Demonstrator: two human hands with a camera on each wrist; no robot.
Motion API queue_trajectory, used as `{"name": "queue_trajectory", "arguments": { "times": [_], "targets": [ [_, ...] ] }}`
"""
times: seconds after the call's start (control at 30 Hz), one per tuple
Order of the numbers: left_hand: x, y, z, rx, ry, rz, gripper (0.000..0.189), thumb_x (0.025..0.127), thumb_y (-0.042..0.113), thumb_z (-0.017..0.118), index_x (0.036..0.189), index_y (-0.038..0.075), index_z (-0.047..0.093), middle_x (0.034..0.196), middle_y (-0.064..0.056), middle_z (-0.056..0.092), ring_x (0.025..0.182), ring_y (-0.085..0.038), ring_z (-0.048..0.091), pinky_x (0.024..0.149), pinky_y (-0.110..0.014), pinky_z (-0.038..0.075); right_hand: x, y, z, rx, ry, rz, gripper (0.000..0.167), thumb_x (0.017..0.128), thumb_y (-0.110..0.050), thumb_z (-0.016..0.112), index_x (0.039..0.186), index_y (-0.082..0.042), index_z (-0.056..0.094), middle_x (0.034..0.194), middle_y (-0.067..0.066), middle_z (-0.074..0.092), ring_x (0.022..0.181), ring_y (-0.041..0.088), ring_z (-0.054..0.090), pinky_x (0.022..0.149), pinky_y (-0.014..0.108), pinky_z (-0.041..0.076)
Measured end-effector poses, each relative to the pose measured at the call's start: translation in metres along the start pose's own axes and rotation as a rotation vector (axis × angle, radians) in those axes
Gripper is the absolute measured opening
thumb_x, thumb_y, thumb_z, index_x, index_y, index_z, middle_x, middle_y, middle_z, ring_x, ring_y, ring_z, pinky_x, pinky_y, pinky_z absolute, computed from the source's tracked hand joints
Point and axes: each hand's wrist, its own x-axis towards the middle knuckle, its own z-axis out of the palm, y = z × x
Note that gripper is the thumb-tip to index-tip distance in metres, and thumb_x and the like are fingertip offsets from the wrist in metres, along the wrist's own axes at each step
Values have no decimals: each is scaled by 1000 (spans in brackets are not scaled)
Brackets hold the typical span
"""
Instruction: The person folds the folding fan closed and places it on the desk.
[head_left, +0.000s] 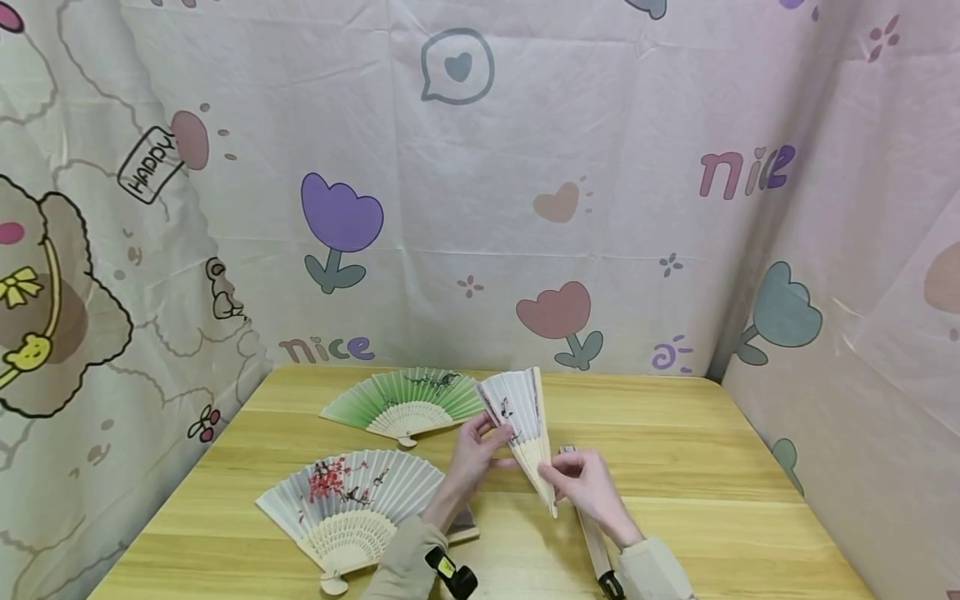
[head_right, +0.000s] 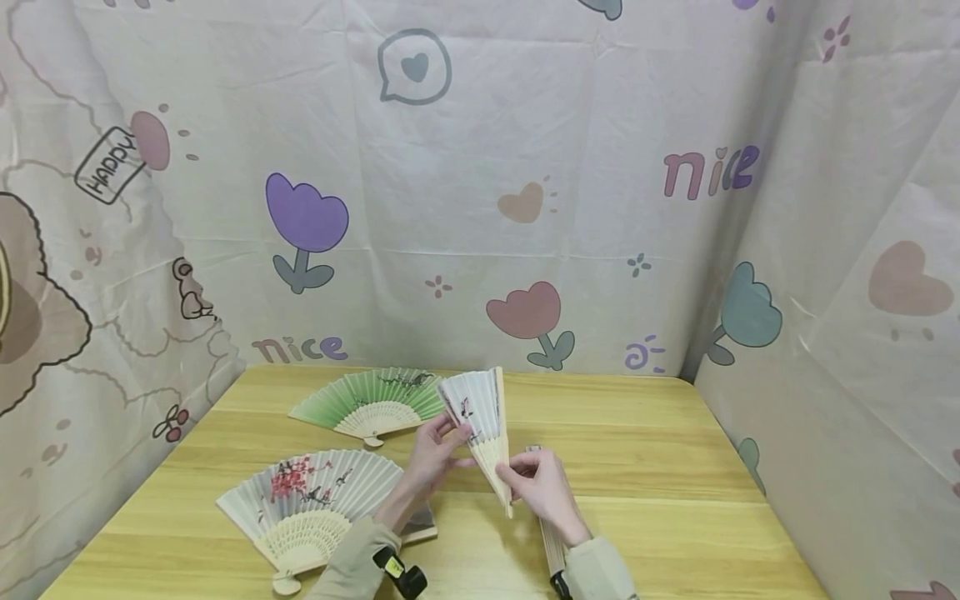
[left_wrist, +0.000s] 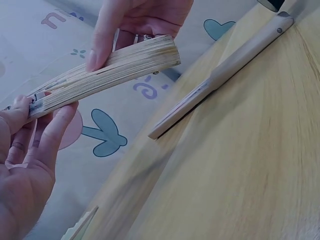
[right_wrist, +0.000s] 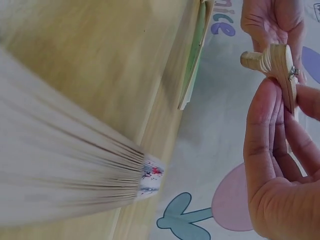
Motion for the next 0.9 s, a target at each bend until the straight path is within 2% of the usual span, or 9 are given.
{"name": "queue_trajectory", "arguments": {
  "times": [0.2, 0.4, 0.57, 0.9],
  "targets": [
    [0, 0, -2, 4, 12, 19, 47, 101, 12, 60, 137, -13, 45, 109, 2, 67, 94, -13, 71, 69, -33, 69, 0, 1, -1, -7, -30, -51, 19, 87, -11, 77, 93, 7, 75, 82, 22, 73, 61, 1, 58, 52, 21, 59],
    [1, 0, -2, 4, 46, 30, 50, 102, 20, 60, 138, -11, 45, 110, -1, 69, 95, -13, 71, 67, -32, 69, 1, 1, -1, -4, -22, -16, 21, 88, -12, 77, 94, 8, 76, 84, 23, 74, 59, 1, 57, 52, 21, 59],
    [2, 0, -3, 6, 66, 13, 49, 100, 16, 63, 139, -7, 46, 108, 0, 69, 92, -13, 71, 68, -34, 69, 0, 0, -1, -20, -17, -7, 21, 88, -14, 76, 93, 7, 76, 84, 22, 75, 58, 1, 57, 52, 22, 59],
    [3, 2, -4, -16, 75, 15, 45, 97, 5, 64, 134, -15, 47, 107, 1, 66, 89, -11, 70, 69, -29, 69, -1, 2, -2, -41, -73, -34, 18, 83, -10, 80, 89, 6, 76, 77, 19, 73, 58, 1, 58, 51, 25, 62]
  ]
}}
